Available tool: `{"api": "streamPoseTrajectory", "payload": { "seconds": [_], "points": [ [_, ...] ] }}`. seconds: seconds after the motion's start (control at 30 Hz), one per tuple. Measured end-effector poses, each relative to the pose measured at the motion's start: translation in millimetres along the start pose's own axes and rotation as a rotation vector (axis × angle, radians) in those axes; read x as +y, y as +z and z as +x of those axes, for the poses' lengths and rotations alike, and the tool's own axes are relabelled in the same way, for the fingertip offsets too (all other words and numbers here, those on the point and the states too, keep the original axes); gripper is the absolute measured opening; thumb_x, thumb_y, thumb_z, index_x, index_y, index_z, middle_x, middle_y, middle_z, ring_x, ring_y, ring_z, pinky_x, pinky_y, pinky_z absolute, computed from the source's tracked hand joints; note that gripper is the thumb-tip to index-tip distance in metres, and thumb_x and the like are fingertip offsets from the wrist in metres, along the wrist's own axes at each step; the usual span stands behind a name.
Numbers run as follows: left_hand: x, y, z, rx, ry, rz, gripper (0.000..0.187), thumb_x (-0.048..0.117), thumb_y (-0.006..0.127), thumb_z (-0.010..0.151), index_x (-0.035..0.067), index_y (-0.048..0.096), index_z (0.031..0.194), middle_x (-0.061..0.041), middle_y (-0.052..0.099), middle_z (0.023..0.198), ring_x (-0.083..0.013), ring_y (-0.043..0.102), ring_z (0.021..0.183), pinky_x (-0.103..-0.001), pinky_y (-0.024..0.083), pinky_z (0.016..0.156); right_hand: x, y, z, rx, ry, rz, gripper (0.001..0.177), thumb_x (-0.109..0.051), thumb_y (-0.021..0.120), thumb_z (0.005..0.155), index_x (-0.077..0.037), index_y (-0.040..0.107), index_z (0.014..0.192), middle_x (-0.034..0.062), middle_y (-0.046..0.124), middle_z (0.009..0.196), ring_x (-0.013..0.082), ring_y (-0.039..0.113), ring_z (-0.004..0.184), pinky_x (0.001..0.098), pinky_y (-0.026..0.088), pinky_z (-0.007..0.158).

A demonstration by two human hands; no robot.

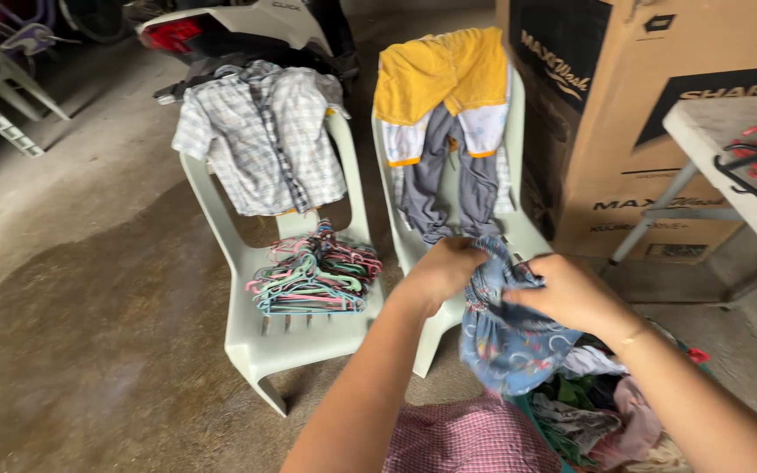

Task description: The person picks up several pieces of children's clothing from a plastic basin, shakes them out, and places them onto plastic hangers before setting the hangers on the backs of plastic chairs.

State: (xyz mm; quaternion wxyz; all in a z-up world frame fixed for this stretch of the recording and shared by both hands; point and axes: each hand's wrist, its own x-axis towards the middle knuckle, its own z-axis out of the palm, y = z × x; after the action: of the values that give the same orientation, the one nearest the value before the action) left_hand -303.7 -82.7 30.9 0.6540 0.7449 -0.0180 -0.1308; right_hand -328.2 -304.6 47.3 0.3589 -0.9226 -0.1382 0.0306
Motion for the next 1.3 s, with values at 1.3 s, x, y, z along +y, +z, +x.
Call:
{"api": "streamPoseTrajectory", "payload": {
  "seconds": [1.3],
  "points": [
    [-11.4, -53.4, -63.4, -0.109, -0.147, -0.28, 0.046, 0.012, 0.078, 0.08, -0.006, 0.069, 0.121, -0.016, 0.075, 0.112, -0.0244, 0.071, 0.099, -0.043, 0.058, 0.089, -36.7, 26.4, 9.6, -0.213, 0.262, 0.572, 0.042, -0.004, 0.077, 0.078, 0.004, 0.069, 0.118, 0.0117, 0.078, 0.107, 0.0182, 0.072, 0.091, 0.039, 0.058, 0.083]
  ]
}}
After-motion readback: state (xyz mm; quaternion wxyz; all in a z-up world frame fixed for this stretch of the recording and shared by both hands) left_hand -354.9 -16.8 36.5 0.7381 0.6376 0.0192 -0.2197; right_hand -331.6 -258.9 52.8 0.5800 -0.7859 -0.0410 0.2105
